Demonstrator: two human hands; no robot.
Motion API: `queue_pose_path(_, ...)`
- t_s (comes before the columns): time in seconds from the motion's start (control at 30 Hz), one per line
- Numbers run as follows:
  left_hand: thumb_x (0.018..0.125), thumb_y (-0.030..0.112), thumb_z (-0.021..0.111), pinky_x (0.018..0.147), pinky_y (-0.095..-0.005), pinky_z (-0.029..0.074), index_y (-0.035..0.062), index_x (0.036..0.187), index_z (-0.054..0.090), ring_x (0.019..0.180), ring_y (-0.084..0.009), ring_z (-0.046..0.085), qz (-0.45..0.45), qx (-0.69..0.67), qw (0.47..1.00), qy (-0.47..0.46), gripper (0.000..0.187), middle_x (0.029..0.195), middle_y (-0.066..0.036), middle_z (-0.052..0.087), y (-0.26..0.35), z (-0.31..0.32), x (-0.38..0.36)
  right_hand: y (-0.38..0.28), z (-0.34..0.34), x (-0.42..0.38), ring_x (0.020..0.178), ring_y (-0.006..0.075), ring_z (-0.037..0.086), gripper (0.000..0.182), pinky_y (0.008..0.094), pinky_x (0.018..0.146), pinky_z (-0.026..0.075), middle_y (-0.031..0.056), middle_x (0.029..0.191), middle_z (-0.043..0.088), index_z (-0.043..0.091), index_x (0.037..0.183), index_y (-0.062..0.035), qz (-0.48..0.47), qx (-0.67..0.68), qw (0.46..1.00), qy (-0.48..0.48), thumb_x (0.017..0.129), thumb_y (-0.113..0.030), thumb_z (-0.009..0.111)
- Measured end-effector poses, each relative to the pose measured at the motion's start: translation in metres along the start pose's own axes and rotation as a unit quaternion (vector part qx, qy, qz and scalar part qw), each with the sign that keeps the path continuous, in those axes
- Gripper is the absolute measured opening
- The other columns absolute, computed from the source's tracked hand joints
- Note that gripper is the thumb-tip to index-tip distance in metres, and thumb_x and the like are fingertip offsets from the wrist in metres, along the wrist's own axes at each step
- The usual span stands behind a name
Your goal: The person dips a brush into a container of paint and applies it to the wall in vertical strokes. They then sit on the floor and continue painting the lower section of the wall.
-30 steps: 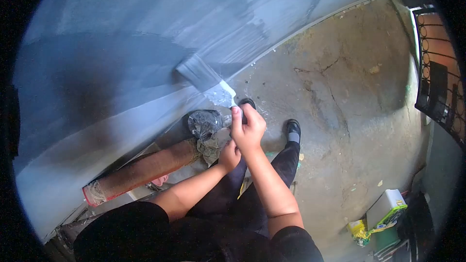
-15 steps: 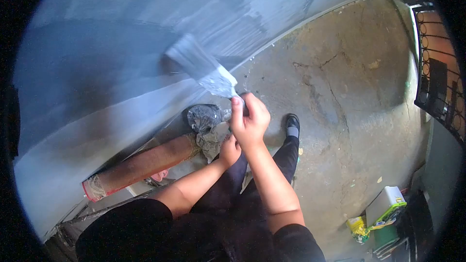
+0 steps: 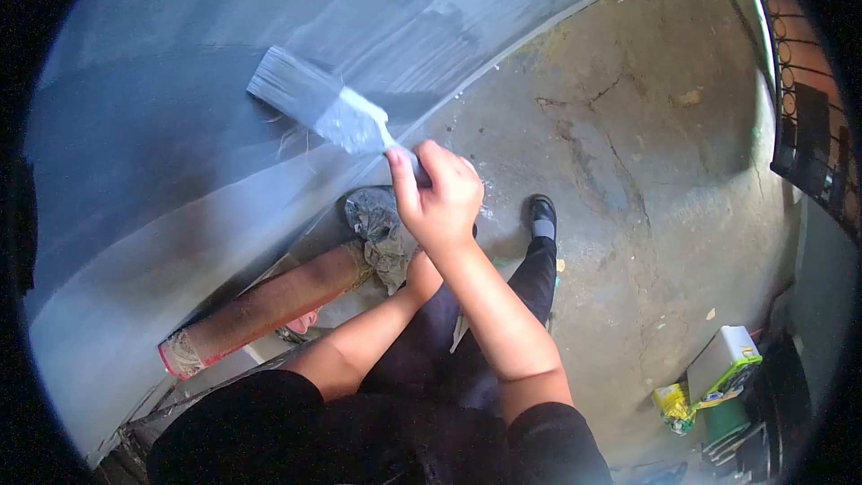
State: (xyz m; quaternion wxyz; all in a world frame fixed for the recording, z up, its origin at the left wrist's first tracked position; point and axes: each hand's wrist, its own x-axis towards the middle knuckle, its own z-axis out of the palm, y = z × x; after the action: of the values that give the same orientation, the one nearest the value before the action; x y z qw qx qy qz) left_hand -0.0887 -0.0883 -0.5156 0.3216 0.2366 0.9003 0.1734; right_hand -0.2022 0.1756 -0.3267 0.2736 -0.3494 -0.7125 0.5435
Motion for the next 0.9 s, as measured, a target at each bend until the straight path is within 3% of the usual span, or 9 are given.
queue_pose_path(0.13, 0.089, 0.017, 0.067, 0.075, -0.0581, 0.051, 0.0042, 0.112, 0.051, 0.085, -0.0483, 0.066, -0.090, -0.001, 0.996, 0.012, 0.031, 0.088, -0.027, 0.068, 0.026, -0.025, 0.008, 0.017, 0.002, -0.001, 0.055, 0.0340, 0.058, 0.038, 0.0421, 0.053, 0.044, 0.0127, 0.059, 0.055, 0.057, 0.070, -0.0058, 0.079, -0.088, 0.993, -0.024, 0.091, -0.032, 0.073)
queue_pose_path(0.2, 0.090, 0.018, 0.065, 0.081, -0.0559, 0.050, 0.0044, 0.110, 0.058, 0.095, -0.0457, 0.065, -0.143, 0.025, 0.989, -0.025, 0.026, 0.101, -0.024, 0.069, 0.035, -0.036, 0.013, 0.031, -0.004, -0.011, 0.052, 0.0331, 0.057, 0.036, 0.0413, 0.051, 0.044, 0.0120, 0.057, 0.054, 0.059, 0.069, -0.0062, 0.071, -0.150, 0.986, -0.004, 0.091, -0.031, 0.074)
queue_pose_path(0.33, 0.089, 0.015, 0.065, 0.079, -0.0558, 0.050, 0.0053, 0.110, 0.057, 0.094, -0.0459, 0.066, -0.156, 0.022, 0.987, -0.037, 0.025, 0.100, -0.023, 0.070, 0.034, -0.039, 0.018, 0.036, -0.016, -0.020, 0.053, 0.0278, 0.052, 0.027, 0.0356, 0.052, 0.041, 0.0144, 0.063, 0.052, 0.059, 0.074, -0.0013, 0.039, -0.030, 0.999, 0.001, 0.092, -0.017, 0.072)
queue_pose_path(0.4, 0.090, 0.021, 0.068, 0.079, -0.0562, 0.051, 0.0050, 0.112, 0.053, 0.090, -0.0470, 0.066, -0.127, 0.014, 0.992, -0.025, 0.031, 0.091, -0.027, 0.068, 0.022, -0.032, 0.020, 0.032, -0.011, -0.006, 0.053, 0.0276, 0.052, 0.025, 0.0351, 0.053, 0.041, 0.0142, 0.064, 0.052, 0.058, 0.074, -0.0017, -0.073, -0.006, 0.997, -0.019, 0.092, -0.015, 0.071)
queue_pose_path(0.57, 0.090, 0.023, 0.069, 0.080, -0.0556, 0.050, 0.0029, 0.109, 0.054, 0.093, -0.0474, 0.066, -0.121, 0.001, 0.992, -0.026, 0.032, 0.093, -0.027, 0.068, 0.016, -0.030, 0.017, 0.055, 0.019, -0.004, 0.054, 0.0332, 0.055, 0.037, 0.0402, 0.053, 0.044, 0.0144, 0.060, 0.055, 0.058, 0.073, -0.0035, 0.070, -0.090, 0.993, -0.033, 0.091, -0.031, 0.074)
queue_pose_path(0.63, 0.090, 0.023, 0.069, 0.080, -0.0557, 0.050, 0.0029, 0.109, 0.054, 0.093, -0.0473, 0.066, -0.120, 0.012, 0.992, -0.031, 0.031, 0.094, -0.027, 0.068, 0.018, -0.032, 0.018, 0.075, 0.013, -0.012, 0.055, 0.0350, 0.056, 0.039, 0.0405, 0.053, 0.045, 0.0154, 0.061, 0.056, 0.059, 0.073, -0.0039, 0.054, -0.163, 0.985, -0.023, 0.092, -0.034, 0.073)
queue_pose_path(0.77, 0.089, 0.021, 0.069, 0.079, -0.0559, 0.050, 0.0032, 0.108, 0.054, 0.092, -0.0479, 0.065, -0.102, 0.014, 0.994, -0.019, 0.030, 0.094, -0.026, 0.068, 0.014, -0.030, 0.016, 0.076, -0.003, -0.027, 0.054, 0.0325, 0.056, 0.034, 0.0397, 0.054, 0.044, 0.0136, 0.060, 0.055, 0.060, 0.072, -0.0048, 0.048, -0.122, 0.991, -0.006, 0.091, -0.029, 0.075)
queue_pose_path(0.83, 0.089, 0.021, 0.069, 0.079, -0.0558, 0.050, 0.0032, 0.108, 0.054, 0.092, -0.0481, 0.065, -0.113, 0.002, 0.993, -0.023, 0.030, 0.095, -0.026, 0.067, 0.015, -0.029, 0.016, 0.061, -0.005, -0.020, 0.054, 0.0304, 0.054, 0.031, 0.0385, 0.056, 0.042, 0.0121, 0.060, 0.054, 0.060, 0.072, -0.0054, -0.013, -0.066, 0.998, -0.013, 0.090, -0.026, 0.075)
queue_pose_path(0.9, 0.088, 0.019, 0.070, 0.079, -0.0556, 0.050, 0.0029, 0.107, 0.053, 0.092, -0.0480, 0.064, -0.105, -0.012, 0.994, -0.005, 0.030, 0.094, -0.026, 0.067, 0.015, -0.029, 0.016, 0.052, 0.008, -0.006, 0.051, 0.0284, 0.056, 0.037, 0.0379, 0.054, 0.040, 0.0067, 0.058, 0.057, 0.056, 0.068, -0.0099, -0.033, -0.061, 0.998, -0.005, 0.087, -0.032, 0.077)
